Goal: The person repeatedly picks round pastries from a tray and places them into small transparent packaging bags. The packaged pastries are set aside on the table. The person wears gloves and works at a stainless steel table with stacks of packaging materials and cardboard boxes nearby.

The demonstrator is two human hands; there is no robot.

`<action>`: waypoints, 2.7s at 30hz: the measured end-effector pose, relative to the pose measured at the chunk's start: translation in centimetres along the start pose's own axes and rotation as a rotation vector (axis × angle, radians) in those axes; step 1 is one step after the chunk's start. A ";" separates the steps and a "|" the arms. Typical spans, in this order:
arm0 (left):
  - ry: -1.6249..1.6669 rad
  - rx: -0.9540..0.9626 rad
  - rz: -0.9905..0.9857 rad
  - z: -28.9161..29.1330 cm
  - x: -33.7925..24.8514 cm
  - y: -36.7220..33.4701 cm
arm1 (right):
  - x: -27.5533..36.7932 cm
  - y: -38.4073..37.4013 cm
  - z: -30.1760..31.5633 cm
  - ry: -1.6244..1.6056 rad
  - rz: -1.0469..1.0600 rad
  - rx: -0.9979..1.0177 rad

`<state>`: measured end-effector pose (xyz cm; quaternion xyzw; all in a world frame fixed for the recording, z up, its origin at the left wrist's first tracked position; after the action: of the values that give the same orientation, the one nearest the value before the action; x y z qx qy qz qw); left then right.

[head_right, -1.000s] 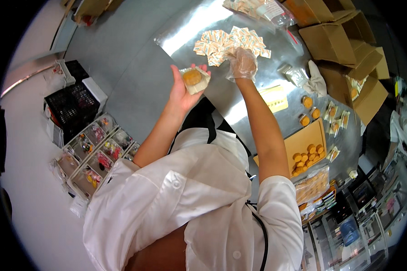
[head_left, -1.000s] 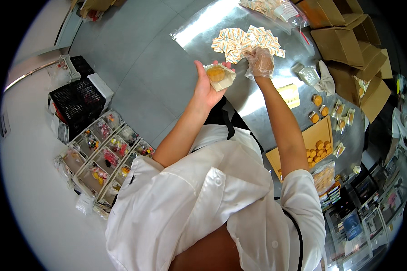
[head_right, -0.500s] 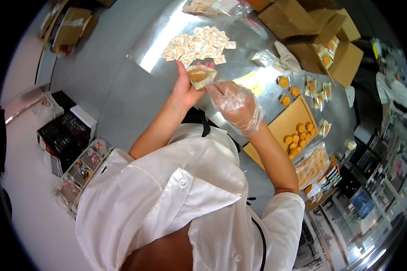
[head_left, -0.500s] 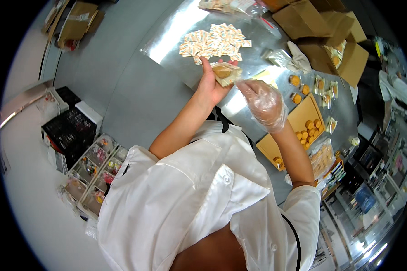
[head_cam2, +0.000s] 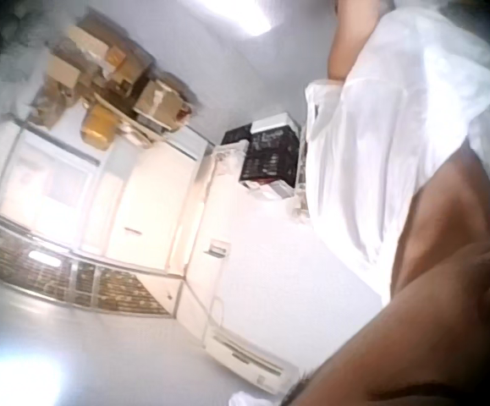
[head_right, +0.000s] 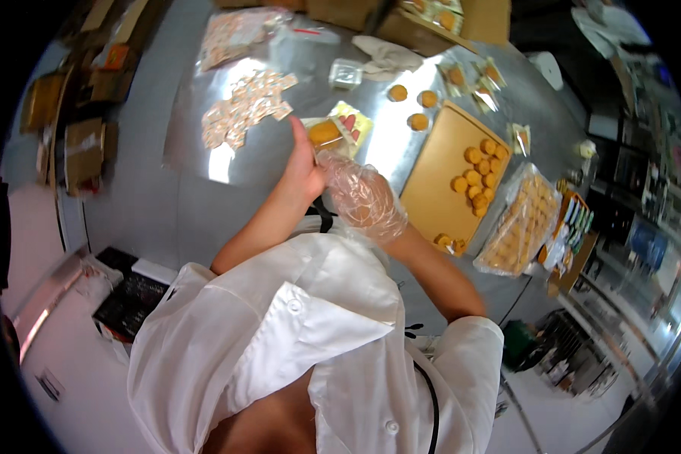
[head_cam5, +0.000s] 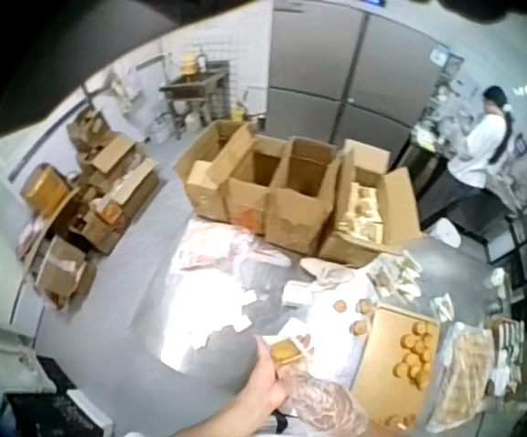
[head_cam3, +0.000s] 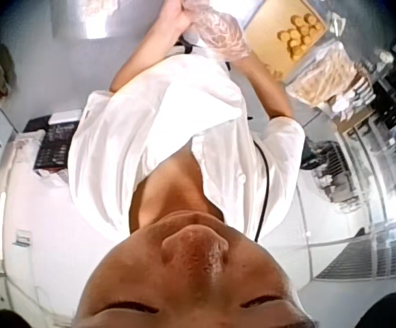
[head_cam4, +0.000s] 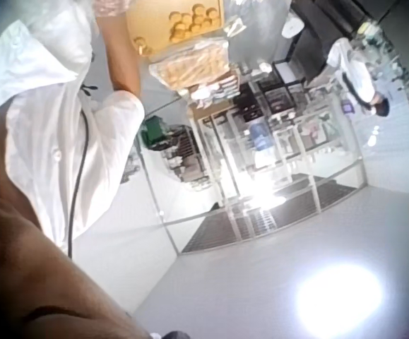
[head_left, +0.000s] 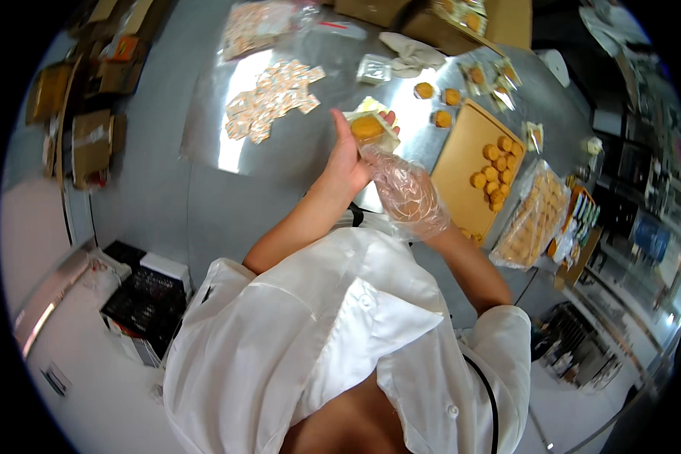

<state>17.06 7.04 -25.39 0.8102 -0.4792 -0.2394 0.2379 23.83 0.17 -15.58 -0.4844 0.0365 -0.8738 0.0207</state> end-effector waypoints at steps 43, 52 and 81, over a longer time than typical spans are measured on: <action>-2.176 -0.675 -1.135 5.3 -1.6 -7.2 | -25.5 11.7 4.1 -0.605 -0.565 -0.721; -1.250 -0.210 -0.260 3.6 -1.1 -0.4 | -15.7 2.1 0.1 -1.179 -0.598 -0.406; -0.873 -0.385 -0.881 -2.5 -2.1 3.5 | -4.2 4.4 -0.3 -0.915 -0.536 -0.761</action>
<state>15.44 7.82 -20.98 0.7020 -0.1031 -0.7034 0.0419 25.85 -3.87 -19.65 -0.7734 0.2086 -0.4803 -0.3574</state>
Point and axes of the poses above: each hand's wrist, its own y-axis away from the middle knuckle, its own z-axis out of the back of the hand, x = y × z, the point moved 5 cm from there along -y, towards the middle knuckle, and after that the axes turned 12 degrees about -y, right-handed, at the moved point
